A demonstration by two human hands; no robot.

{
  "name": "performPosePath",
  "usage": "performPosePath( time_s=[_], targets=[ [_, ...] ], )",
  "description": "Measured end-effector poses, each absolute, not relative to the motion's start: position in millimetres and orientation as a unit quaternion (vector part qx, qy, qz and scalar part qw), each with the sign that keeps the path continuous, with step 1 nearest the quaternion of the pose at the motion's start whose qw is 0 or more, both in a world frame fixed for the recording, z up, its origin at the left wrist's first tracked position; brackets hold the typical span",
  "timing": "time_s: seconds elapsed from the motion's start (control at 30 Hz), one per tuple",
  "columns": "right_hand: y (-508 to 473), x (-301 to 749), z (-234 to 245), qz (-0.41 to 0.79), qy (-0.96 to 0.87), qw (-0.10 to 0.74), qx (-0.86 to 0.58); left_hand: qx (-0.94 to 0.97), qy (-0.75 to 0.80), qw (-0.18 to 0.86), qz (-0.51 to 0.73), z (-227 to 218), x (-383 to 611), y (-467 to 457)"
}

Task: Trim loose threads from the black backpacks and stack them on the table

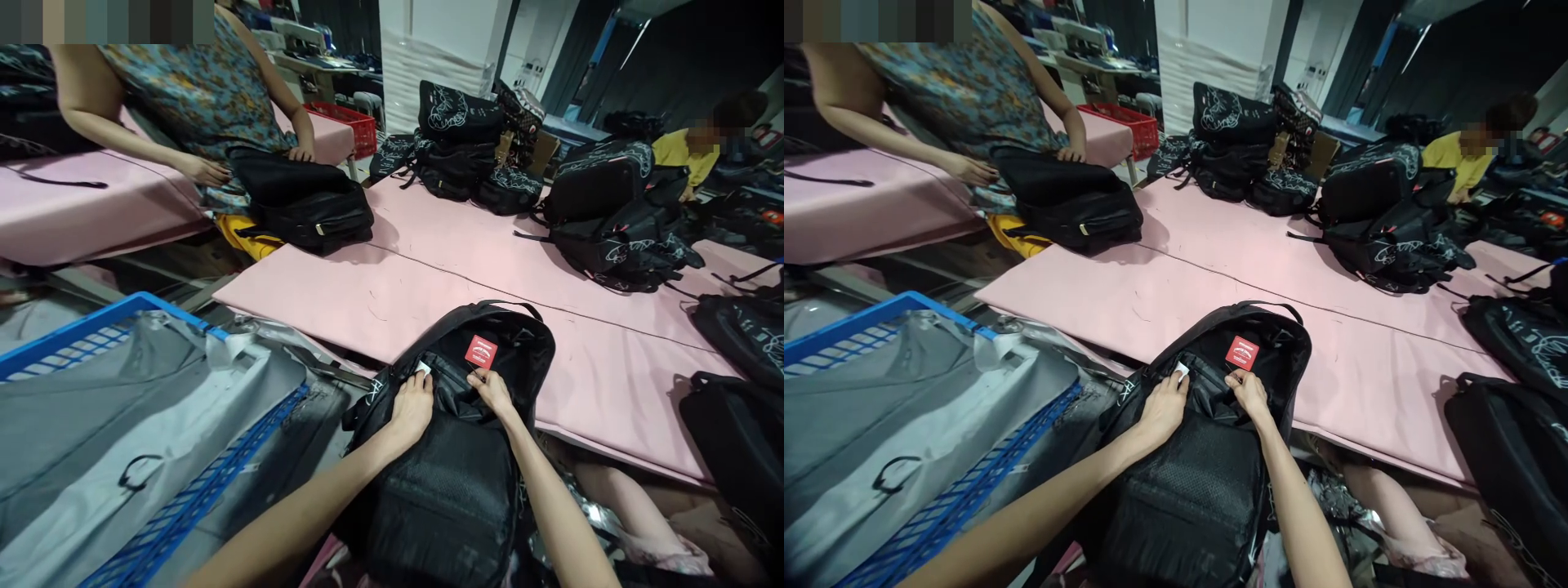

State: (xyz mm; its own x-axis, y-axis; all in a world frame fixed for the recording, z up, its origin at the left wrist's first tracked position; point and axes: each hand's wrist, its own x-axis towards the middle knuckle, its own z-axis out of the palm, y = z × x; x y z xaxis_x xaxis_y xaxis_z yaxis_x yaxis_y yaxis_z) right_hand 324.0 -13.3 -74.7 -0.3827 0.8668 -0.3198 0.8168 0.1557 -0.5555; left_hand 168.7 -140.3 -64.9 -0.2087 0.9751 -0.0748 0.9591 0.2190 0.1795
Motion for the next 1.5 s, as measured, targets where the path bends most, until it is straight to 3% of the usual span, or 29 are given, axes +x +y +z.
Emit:
performPosePath(
  time_s=[0.43, 1.07, 1.5],
  targets=[
    [-16.8, 321.0, -72.0, 0.325, -0.756, 0.041, -0.567, 0.673, 0.738, 0.031, 0.039, -78.4, 177.9, -139.2],
    [-16.5, 321.1, -78.7, 0.339, -0.752, 0.056, -0.563, 0.675, 0.737, 0.035, 0.016, -72.0, 179.3, -139.5],
    [-13.9, 324.3, -89.1, 0.355, -0.741, 0.111, -0.558, 0.674, 0.738, 0.001, -0.021, -79.4, 183.3, -136.5]
  ],
)
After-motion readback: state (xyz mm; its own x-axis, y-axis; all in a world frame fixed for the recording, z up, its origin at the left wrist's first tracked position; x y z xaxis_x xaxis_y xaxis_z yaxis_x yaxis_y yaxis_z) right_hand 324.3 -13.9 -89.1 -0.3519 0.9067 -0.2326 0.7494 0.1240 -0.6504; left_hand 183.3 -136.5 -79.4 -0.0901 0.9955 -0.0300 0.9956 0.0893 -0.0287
